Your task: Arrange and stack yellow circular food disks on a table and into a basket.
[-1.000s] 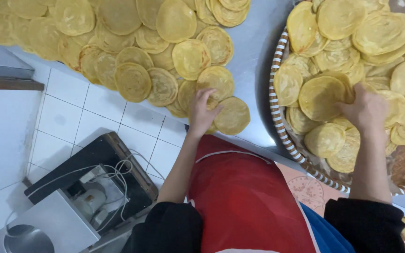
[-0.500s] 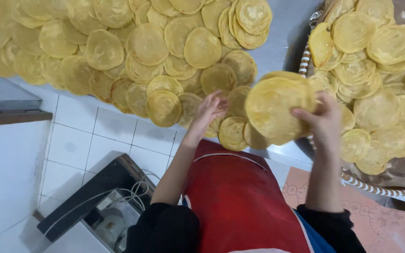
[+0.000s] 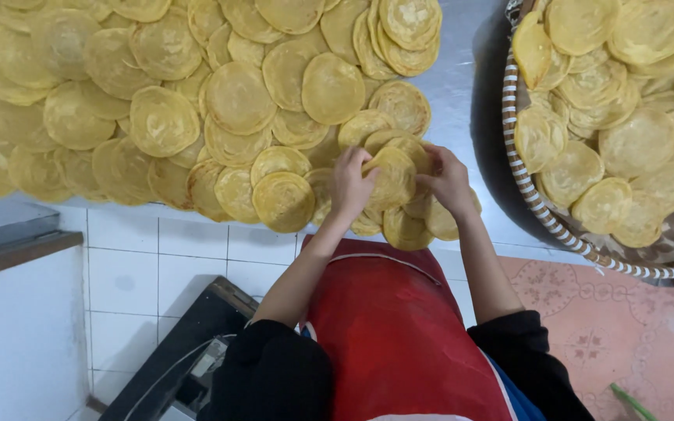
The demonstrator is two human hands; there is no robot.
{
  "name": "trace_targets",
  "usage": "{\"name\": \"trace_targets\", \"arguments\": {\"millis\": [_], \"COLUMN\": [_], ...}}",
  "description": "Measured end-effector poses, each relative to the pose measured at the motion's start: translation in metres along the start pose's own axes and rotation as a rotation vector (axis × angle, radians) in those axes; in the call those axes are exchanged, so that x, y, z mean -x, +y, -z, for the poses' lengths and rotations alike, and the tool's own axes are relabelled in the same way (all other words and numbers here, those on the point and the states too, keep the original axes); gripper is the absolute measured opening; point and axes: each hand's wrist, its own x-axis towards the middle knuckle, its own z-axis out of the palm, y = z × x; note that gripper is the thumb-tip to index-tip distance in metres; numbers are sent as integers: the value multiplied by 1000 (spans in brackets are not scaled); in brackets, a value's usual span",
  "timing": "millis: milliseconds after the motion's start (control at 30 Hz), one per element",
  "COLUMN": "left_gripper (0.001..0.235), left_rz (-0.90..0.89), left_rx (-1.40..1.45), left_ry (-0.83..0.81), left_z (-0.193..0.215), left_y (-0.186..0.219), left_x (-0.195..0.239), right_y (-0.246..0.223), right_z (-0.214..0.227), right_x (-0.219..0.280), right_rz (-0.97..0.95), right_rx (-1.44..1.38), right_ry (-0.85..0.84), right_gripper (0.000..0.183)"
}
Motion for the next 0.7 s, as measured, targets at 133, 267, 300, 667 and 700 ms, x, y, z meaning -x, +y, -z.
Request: {"name": "trace_targets", "arguments": {"millis": [133,267,300,667,700], "left_gripper": [26,21,20,56,73], "left_rz": [-28,311,324,17,-53], "left_rx": [67,719,813,240,-31], "left_ry": [15,-105,-132,-252,-141], "left_z": [-3,15,24,-61,-77], "left_y": [-14,-26,-24,14,1], "left_x": [7,-11,-18,-217,-237], "right_y": [-7,-23,-26,-31,-29], "right_z": [4,36,43,32,32], "right_x": [-7,-6,-5,55,66], "right_rz": [-158,-7,-20,56,75], "right_rx": [139,-101,-238,430,402], "right_ry": [-77,17,63,488,514], "right_gripper": [38,25,23,48,45]}}
